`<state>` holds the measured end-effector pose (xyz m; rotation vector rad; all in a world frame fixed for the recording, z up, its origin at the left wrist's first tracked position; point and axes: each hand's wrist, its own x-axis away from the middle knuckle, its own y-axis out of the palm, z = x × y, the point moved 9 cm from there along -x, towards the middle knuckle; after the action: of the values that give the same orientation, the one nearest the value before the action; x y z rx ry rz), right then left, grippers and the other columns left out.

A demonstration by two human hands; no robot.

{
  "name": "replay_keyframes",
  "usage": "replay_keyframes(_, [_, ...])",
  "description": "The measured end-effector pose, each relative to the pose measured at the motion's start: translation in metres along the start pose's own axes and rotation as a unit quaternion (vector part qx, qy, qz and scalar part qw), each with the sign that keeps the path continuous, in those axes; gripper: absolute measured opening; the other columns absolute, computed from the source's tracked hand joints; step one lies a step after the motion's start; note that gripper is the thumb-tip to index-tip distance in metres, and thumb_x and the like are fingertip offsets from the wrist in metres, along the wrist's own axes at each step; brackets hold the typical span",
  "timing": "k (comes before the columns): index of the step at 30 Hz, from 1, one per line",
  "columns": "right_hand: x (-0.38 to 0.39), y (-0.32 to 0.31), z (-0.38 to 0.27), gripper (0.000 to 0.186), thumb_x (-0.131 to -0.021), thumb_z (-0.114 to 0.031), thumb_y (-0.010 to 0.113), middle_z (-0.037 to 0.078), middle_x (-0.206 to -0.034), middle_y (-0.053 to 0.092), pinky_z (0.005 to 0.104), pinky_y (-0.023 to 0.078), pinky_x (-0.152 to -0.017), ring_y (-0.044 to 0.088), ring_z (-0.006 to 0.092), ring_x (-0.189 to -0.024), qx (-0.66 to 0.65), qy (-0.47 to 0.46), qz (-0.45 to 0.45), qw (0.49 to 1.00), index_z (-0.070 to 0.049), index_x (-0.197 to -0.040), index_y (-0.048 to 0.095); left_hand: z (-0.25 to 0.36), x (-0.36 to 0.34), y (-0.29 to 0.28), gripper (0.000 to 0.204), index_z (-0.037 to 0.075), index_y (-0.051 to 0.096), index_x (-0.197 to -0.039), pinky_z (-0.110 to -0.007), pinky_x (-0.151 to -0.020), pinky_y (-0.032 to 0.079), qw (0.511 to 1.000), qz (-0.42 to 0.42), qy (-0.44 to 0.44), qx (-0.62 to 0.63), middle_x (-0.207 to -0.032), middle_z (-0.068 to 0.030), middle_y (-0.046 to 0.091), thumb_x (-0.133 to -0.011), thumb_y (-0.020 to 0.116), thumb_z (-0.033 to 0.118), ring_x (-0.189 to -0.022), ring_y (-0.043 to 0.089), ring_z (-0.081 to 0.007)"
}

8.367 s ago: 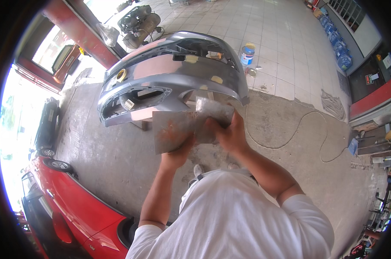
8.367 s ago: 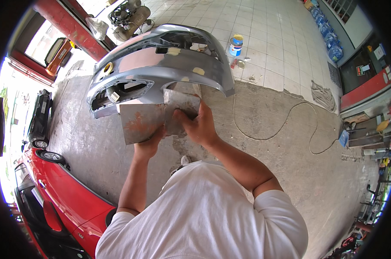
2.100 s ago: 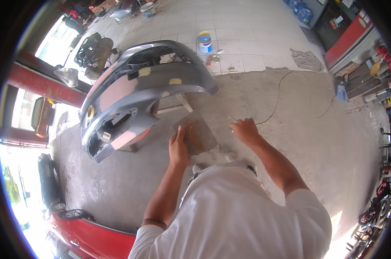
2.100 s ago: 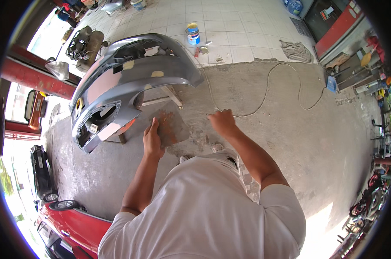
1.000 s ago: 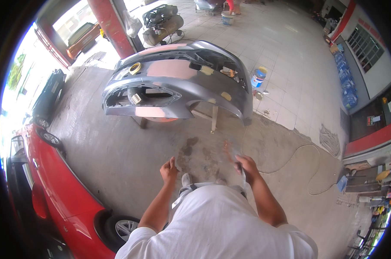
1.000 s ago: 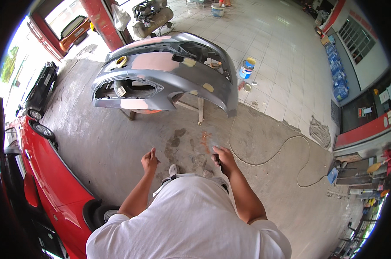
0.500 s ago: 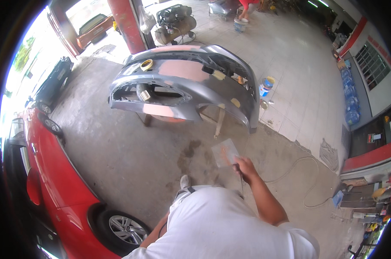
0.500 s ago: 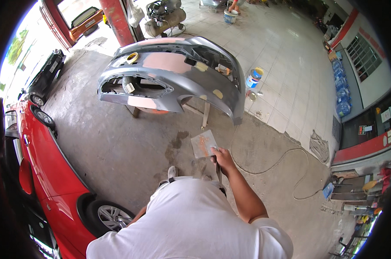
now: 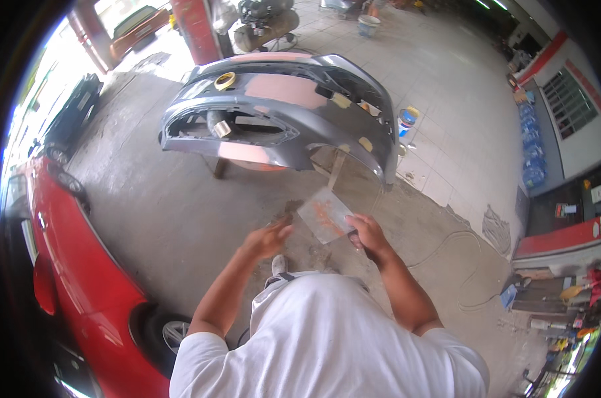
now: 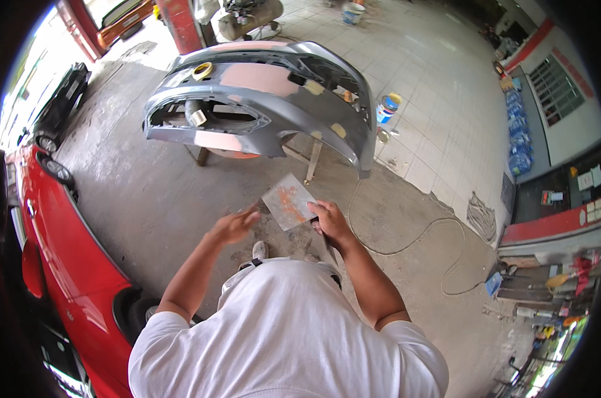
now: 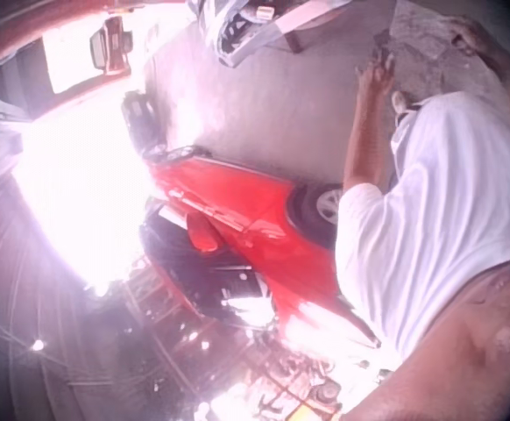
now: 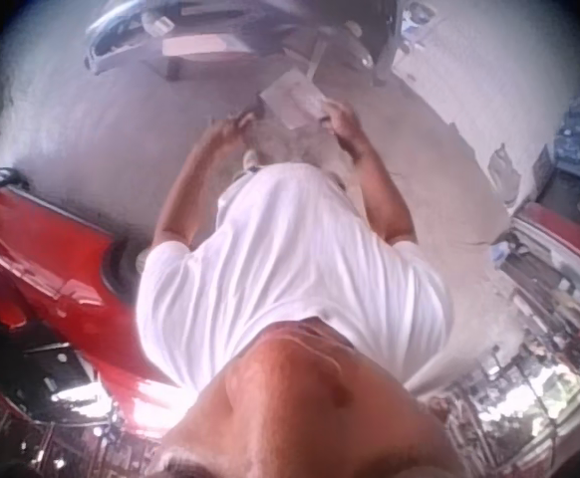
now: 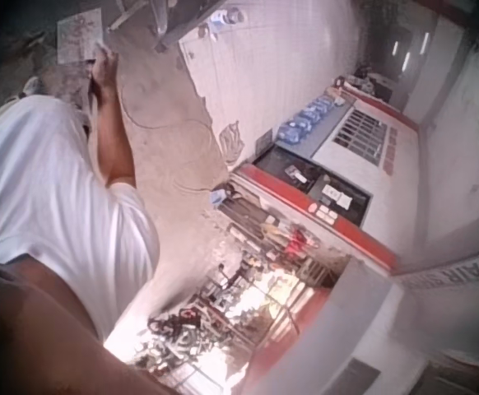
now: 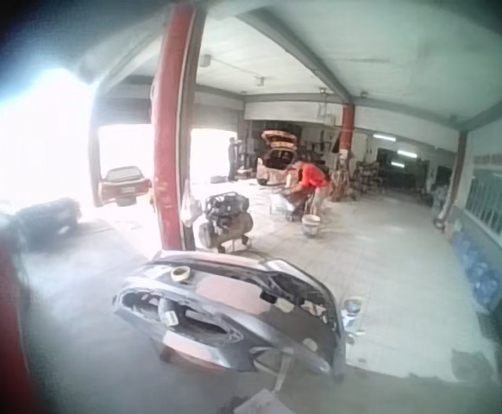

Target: The person sands a red car hood and a gray car bumper using a sanding block and sandpaper. They move between the two parts, applying pressure to smooth the surfaces in a workshop setting.

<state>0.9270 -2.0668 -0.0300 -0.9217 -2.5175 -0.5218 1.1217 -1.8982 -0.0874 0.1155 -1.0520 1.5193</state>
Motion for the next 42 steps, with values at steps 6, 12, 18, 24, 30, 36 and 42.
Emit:
replay_keyframes(6, [-0.003,-0.021,0.008,0.032,-0.101,-0.033,0.057,-0.004,-0.07,0.054,0.0231,0.036,-0.051,0.043,0.0047,-0.058,0.112,-0.048,0.065,0.99,-0.003,-0.091,0.065,0.01,0.026,-0.03,0.071,0.01,0.038,-0.154,-0.052,-0.116,0.032,0.958,0.077,0.083,-0.264,-0.158,-0.0152,0.038,-0.099,0.052,0.053,-0.143,0.04,-0.0371])
replay_keyframes(12, [-0.014,0.02,-0.007,0.033,-0.104,-0.033,0.054,-0.003,-0.066,0.053,0.0238,0.032,-0.046,0.042,0.0053,-0.052,-0.019,-0.079,0.072,0.994,-0.004,-0.094,0.066,0.13,0.038,-0.019,0.07,0.01,0.037,-0.155,-0.048,-0.118,0.032,0.877,0.184,0.431,-0.11,-0.157,-0.0157,0.039,-0.099,0.051,0.052,-0.141,0.044,-0.0359])
replay_keyframes(18, [-0.004,-0.026,0.003,0.033,-0.102,-0.033,0.058,-0.002,-0.064,0.051,0.0256,0.033,-0.046,0.044,0.0077,-0.049,0.059,-0.068,0.173,0.981,-0.003,-0.089,0.065,-0.194,-0.032,-0.041,0.081,0.009,0.064,-0.134,-0.065,-0.115,0.025,0.935,-0.116,-0.193,-0.272,-0.142,-0.0131,0.059,-0.099,0.027,0.072,-0.137,0.049,-0.0339])
replay_keyframes(24, [-0.008,-0.003,0.044,0.034,-0.101,-0.034,0.061,-0.003,-0.061,0.051,0.0256,0.032,-0.045,0.043,0.0068,-0.048,0.005,0.021,0.224,0.974,-0.007,-0.079,0.06,-0.253,0.01,0.075,0.087,0.006,0.047,-0.149,-0.045,-0.122,0.025,0.958,-0.234,-0.143,0.086,-0.155,-0.0171,0.043,-0.098,0.03,0.074,-0.146,0.036,-0.0351])
replay_keyframes(30, [-0.034,0.027,0.021,0.035,-0.101,-0.032,0.061,-0.003,-0.062,0.051,0.0256,0.035,-0.049,0.043,0.0062,-0.051,0.066,-0.004,0.179,0.982,-0.006,-0.078,0.061,-0.036,-0.009,-0.075,0.066,0.009,0.05,-0.147,-0.039,-0.107,0.045,0.92,-0.248,0.133,0.272,-0.134,-0.0137,0.064,-0.1,0.054,0.055,-0.126,0.059,-0.0256])
replay_keyframes(36, [-0.08,0.01,-0.03,0.034,-0.101,-0.031,0.061,-0.005,-0.066,0.051,0.0249,0.037,-0.051,0.044,0.0058,-0.056,0.071,-0.043,0.174,0.981,-0.006,-0.078,0.06,0.061,-0.107,-0.221,0.067,0.002,0.04,-0.15,-0.045,-0.114,0.037,0.89,0.293,0.345,-0.052,-0.15,-0.0228,0.046,-0.099,0.06,0.04,-0.141,0.043,-0.0357])
replay_keyframes(42, [-0.097,-0.057,-0.04,0.032,-0.101,-0.03,0.062,-0.004,-0.065,0.051,0.0248,0.035,-0.048,0.044,0.0059,-0.052,0.043,-0.029,0.217,0.975,-0.006,-0.08,0.061,0.005,-0.254,-0.326,0.082,0.0,0.018,-0.159,-0.051,-0.124,0.014,0.892,0.443,0.058,-0.074,-0.166,-0.0214,0.015,-0.103,0.034,0.058,-0.155,0.013,-0.0343])
